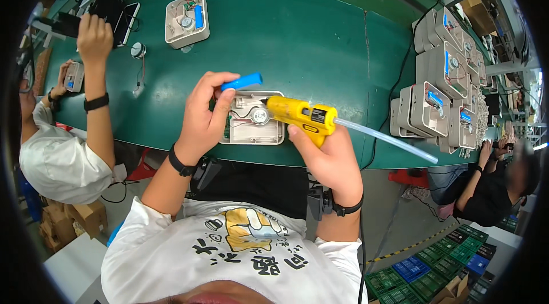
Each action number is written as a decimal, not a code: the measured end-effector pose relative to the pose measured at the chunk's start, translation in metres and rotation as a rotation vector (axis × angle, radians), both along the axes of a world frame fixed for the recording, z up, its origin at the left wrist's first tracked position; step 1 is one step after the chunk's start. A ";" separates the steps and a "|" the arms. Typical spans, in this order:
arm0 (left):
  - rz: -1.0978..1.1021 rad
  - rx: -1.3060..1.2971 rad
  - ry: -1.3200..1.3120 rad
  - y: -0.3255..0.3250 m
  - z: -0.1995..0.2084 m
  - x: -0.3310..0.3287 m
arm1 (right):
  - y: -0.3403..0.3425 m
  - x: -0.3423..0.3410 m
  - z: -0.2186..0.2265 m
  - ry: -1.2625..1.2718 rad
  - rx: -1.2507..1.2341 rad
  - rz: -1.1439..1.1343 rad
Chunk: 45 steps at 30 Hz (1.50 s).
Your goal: Applying glue to plastic housings and inserting components on an assembly line.
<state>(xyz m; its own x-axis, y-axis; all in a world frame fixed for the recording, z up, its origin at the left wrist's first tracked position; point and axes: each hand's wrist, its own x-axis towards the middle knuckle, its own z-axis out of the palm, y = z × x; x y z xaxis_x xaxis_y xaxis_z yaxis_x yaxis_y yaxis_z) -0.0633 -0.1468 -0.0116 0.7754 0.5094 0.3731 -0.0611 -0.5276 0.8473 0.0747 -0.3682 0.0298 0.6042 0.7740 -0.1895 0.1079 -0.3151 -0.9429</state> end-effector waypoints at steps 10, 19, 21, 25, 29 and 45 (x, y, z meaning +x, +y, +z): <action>0.091 0.034 -0.007 -0.013 -0.017 -0.008 | -0.009 -0.004 -0.003 0.006 -0.122 -0.129; 0.057 0.107 0.030 -0.013 -0.012 -0.007 | -0.021 -0.001 -0.006 0.055 -0.121 -0.108; 0.028 0.139 0.054 -0.012 -0.010 -0.007 | -0.022 0.001 -0.005 0.083 -0.103 -0.131; 0.133 0.312 0.040 -0.013 -0.007 -0.007 | -0.019 0.002 -0.004 0.137 -0.073 -0.169; 0.200 0.249 0.069 -0.013 -0.007 -0.004 | -0.013 0.006 -0.010 0.126 -0.078 -0.148; -0.142 -0.127 0.333 0.017 0.004 0.007 | -0.012 0.005 -0.002 0.015 -0.099 -0.112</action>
